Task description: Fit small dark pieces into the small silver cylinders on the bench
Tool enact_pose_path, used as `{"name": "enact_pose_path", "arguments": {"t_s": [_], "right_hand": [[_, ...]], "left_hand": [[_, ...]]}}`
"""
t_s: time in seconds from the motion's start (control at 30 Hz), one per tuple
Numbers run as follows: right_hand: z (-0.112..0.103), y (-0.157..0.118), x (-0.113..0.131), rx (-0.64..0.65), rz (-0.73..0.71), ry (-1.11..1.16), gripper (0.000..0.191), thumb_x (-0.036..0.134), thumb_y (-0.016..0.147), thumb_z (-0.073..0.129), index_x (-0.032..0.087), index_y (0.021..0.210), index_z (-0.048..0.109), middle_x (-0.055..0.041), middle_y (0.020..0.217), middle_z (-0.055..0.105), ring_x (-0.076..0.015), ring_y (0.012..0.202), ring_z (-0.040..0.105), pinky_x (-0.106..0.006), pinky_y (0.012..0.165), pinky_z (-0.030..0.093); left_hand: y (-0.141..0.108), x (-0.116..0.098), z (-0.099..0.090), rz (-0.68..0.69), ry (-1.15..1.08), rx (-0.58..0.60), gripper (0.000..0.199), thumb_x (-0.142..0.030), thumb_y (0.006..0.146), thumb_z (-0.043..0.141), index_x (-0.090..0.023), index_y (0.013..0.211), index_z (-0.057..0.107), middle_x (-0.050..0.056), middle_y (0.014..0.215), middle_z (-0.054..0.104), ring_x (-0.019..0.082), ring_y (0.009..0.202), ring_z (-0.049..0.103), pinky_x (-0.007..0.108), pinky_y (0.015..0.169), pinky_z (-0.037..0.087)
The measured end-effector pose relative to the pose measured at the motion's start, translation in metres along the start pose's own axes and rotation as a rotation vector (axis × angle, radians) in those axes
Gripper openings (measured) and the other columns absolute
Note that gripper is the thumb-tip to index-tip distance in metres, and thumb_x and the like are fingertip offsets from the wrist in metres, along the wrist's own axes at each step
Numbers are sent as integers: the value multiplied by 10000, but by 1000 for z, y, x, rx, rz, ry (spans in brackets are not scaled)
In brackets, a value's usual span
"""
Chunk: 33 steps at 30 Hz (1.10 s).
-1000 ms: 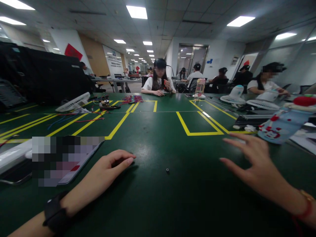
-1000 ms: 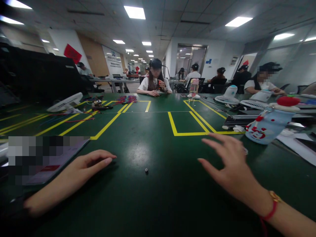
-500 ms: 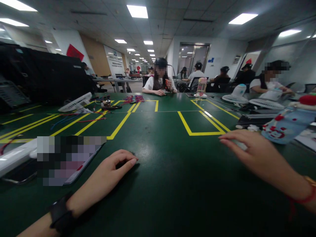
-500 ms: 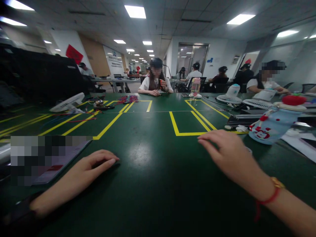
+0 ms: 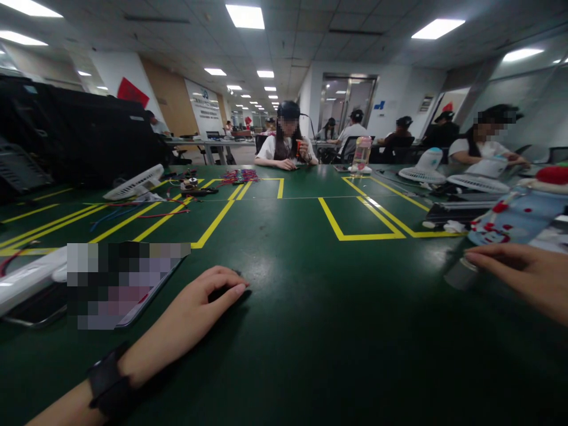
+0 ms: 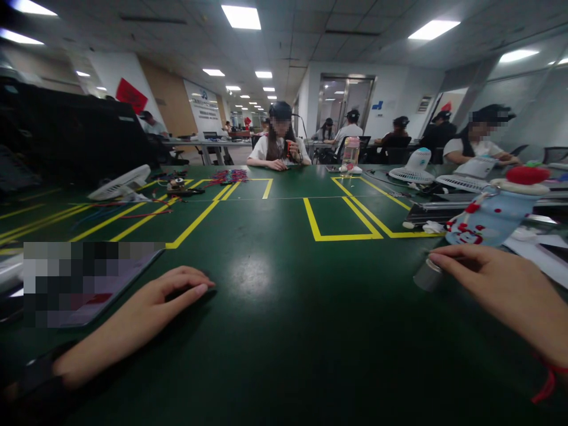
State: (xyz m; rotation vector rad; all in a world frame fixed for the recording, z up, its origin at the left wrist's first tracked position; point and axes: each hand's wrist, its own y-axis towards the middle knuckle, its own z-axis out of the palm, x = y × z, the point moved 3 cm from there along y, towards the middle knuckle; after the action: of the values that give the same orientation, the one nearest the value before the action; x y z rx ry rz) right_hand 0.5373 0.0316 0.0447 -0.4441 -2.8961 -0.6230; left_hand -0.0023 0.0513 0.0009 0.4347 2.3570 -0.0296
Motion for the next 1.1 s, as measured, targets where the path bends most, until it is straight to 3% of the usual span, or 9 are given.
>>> {"name": "enact_pose_path", "arguments": {"t_s": [0.1,0.23,0.47,0.63,0.7,0.77,0.9,1.0,1.1], "right_hand": [[-5,-6,11,171,120,38,454,632,790,510,281,1000,708,-79,907,674,-137,636,578,-333,592,403],[-8,-11,12,176,220,68,503,658,781,502,271,1027,706,-102,924,672,-173,676,600,-372,629,420],[-2,-15,10,297,103,450,404,499,850,519,307,1188,628,-82,1276,545,-236,1094,576,-334,784,481],[5,-21,20,292,124,238,575,575,766,600,296,1268,566,-106,1117,636,-254,879,653,-368,714,510],[5,-27,50,214,-13,217,570,594,774,578,299,1262,568,-76,1136,630,-240,887,648,-381,759,518],[6,-39,99,158,-273,331,529,565,808,553,300,1266,558,-40,1209,592,-224,1018,607,-380,870,504],[16,-70,204,267,-682,607,436,405,869,543,277,1286,527,-17,1241,564,-151,1130,535,-314,999,443],[28,-88,251,377,-795,728,435,313,869,553,274,1300,506,-15,1205,571,-115,1091,539,-277,979,448],[42,-96,261,442,-743,772,499,308,853,572,282,1335,449,-16,1230,546,-122,1105,525,-307,997,435]], "left_hand": [[-1,0,0,-1,1,5,235,-450,913,512,-302,1032,652,12,1142,605,234,1054,582,420,969,428],[-2,-3,-1,-4,-9,23,225,-448,912,516,-305,1016,655,5,1141,608,227,1061,577,406,971,429],[-1,-4,-1,-1,-22,34,229,-457,908,519,-308,1021,651,6,1148,596,229,1083,564,406,979,421],[-2,-3,-1,13,-21,19,233,-460,908,513,-295,995,654,15,1143,594,239,1076,569,416,982,423],[-2,-3,0,20,-11,16,237,-458,909,511,-293,1000,655,18,1141,595,242,1071,572,413,978,429],[-2,-3,0,25,-2,12,245,-460,907,513,-288,1005,658,23,1136,598,244,1062,577,409,973,436],[-2,-2,0,31,13,2,253,-456,905,516,-282,1013,664,27,1137,604,244,1059,580,406,976,439],[-3,-2,-2,53,28,-18,264,-454,904,512,-281,1027,669,28,1117,618,250,1058,579,425,981,433],[-2,-9,-1,50,39,-38,257,-442,909,505,-275,1018,669,32,1094,626,252,1031,588,435,957,446]]}}
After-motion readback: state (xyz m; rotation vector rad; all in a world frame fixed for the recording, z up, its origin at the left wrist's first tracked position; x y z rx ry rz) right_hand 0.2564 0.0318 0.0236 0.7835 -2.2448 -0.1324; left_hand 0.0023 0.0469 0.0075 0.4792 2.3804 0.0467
